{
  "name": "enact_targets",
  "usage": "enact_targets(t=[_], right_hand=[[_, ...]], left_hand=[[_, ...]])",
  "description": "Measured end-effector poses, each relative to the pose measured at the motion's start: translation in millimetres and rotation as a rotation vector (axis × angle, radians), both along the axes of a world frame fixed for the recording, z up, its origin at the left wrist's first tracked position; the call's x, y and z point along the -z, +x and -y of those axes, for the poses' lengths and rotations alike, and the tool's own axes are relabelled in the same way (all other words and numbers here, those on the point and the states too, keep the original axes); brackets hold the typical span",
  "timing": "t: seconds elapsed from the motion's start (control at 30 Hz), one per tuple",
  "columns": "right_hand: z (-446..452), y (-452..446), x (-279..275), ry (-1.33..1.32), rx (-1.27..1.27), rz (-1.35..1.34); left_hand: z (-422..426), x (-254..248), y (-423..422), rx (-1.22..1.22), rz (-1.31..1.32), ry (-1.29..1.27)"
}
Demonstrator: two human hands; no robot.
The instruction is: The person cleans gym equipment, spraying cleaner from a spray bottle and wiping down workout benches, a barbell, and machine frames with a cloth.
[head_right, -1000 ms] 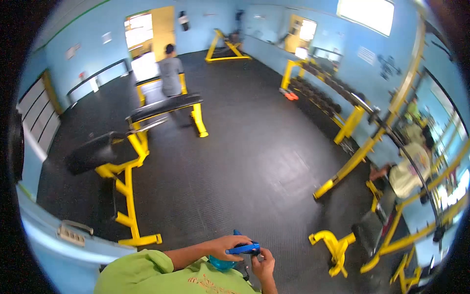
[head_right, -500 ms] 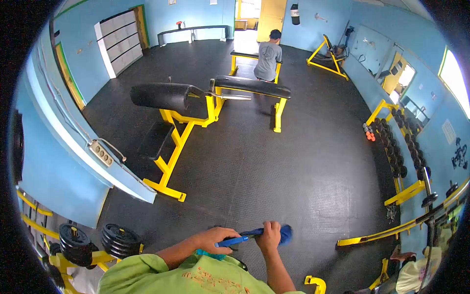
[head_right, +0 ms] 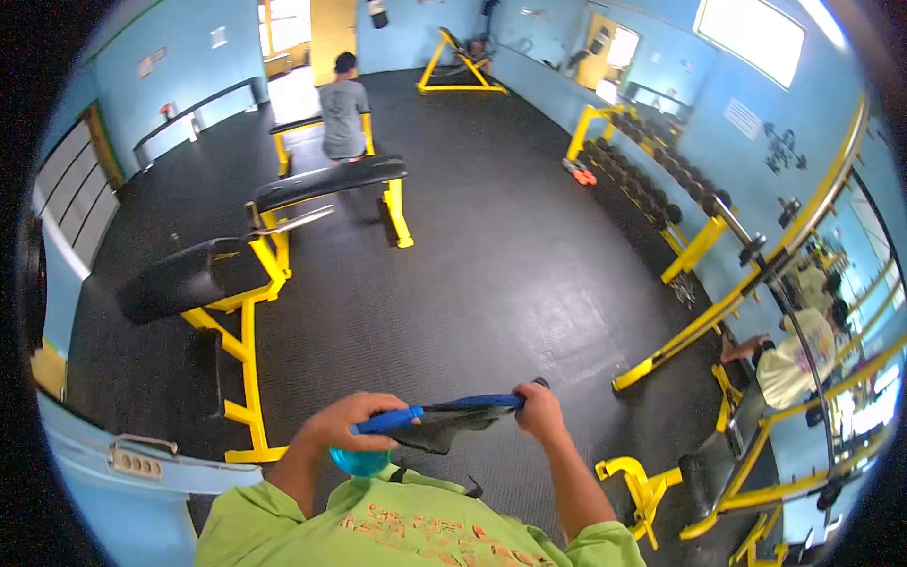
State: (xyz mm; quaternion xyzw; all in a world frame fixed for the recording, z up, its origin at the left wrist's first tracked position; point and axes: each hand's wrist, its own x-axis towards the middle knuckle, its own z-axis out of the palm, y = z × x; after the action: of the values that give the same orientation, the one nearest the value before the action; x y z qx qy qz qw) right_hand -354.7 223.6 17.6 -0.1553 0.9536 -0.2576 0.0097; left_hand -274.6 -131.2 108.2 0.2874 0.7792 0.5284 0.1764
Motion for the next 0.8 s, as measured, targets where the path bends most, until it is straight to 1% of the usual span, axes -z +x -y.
enact_targets(t=[0.03,0.07,0.13,0.17,0.2,0.23,0.27,0.3,0.33,0.37,0.4,0.47,0.53,0.57,0.6,0.67,0.7,0.8], right_hand=[[-2,-5,-11,0.013,-0.028,0.308],[-2,-9,-27,0.014,0.001,0.307],[7,-14,-84,0.22,-0.254,0.649],[9,-17,-106,0.177,-0.366,0.664],[0,-12,-113,0.174,-0.368,0.681],[-13,-9,-117,-0.466,-0.474,0.835],[-3,-7,-109,-0.972,-0.428,0.854],[7,-4,-101,-1.466,-0.469,0.863],[32,-6,-89,-1.668,-0.336,0.837],[58,-8,-76,-1.864,-0.215,0.78],[80,1,-66,-1.928,-0.042,0.715],[118,38,-43,-1.791,0.242,0.603],[143,60,-29,-1.585,0.386,0.555],[152,64,-20,-1.485,0.412,0.555],[147,54,-16,-1.406,0.329,0.621],[138,35,-10,-1.236,0.148,0.726],[125,20,8,-0.761,-0.182,0.459],[127,3,16,-0.419,-0.496,0.169]], left_hand=[[7,-4,-13,0.008,0.007,-0.029],[12,-2,-22,0.035,0.005,-0.024],[25,-1,-45,-0.008,0.069,0.058],[29,-9,-51,-0.021,0.093,0.067],[31,-11,-56,-0.021,0.11,0.068],[33,-13,-61,0.009,0.14,0.103],[36,-14,-63,0.034,0.17,0.133],[35,-13,-64,0.056,0.119,0.209],[36,-13,-64,0.023,0.129,0.209],[36,-12,-63,0.069,0.187,0.292],[38,-10,-62,0.11,0.238,0.382],[44,-8,-56,0.044,0.271,0.369],[55,-1,-46,0.012,0.325,0.338],[61,6,-43,-0.031,0.345,0.297],[68,11,-40,-0.075,0.363,0.255],[81,19,-32,-0.142,0.397,0.259],[87,23,-28,-0.184,0.427,0.271],[103,31,-20,-0.268,0.406,0.335]])
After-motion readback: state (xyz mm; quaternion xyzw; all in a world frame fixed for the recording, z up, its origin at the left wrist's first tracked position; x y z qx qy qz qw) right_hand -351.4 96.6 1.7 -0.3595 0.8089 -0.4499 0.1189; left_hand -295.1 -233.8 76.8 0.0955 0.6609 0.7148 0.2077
